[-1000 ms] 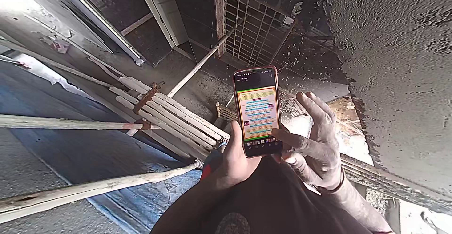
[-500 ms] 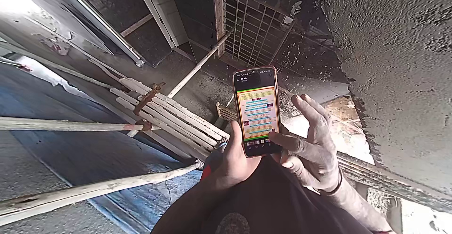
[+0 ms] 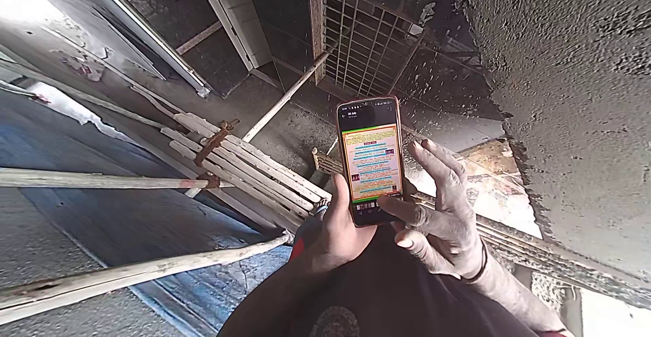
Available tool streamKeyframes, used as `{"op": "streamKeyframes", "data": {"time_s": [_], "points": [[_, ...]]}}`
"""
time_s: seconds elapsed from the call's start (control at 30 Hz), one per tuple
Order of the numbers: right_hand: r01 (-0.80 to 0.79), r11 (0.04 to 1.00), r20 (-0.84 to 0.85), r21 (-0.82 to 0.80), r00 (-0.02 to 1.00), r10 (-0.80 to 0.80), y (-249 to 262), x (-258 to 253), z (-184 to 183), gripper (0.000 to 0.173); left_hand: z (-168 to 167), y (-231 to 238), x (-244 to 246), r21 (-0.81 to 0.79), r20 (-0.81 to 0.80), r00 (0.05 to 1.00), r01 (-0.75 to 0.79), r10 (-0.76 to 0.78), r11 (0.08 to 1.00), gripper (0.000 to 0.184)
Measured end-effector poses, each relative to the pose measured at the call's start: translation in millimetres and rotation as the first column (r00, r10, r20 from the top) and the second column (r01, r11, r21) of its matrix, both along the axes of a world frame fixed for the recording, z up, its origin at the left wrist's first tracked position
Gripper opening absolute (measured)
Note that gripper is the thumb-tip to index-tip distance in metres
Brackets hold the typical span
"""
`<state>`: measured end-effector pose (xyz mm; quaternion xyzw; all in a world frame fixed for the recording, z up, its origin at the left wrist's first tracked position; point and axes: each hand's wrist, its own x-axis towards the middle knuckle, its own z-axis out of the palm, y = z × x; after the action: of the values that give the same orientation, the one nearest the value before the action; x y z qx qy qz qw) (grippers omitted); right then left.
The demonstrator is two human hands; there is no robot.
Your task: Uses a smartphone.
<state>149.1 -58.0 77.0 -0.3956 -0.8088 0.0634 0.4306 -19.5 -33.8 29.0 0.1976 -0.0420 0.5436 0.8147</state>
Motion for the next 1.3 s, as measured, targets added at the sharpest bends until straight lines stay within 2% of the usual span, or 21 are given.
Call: {"op": "streamKeyframes", "data": {"time_s": [1.3], "points": [[-0.024,1.0,-0.004,-0.016,1.0,0.024,4.5,-4.5,-3.1,0.039,0.1,4.6,0.4,-0.027,-0.005,1.0,0.004,-0.004,1.0,0.054]]}}
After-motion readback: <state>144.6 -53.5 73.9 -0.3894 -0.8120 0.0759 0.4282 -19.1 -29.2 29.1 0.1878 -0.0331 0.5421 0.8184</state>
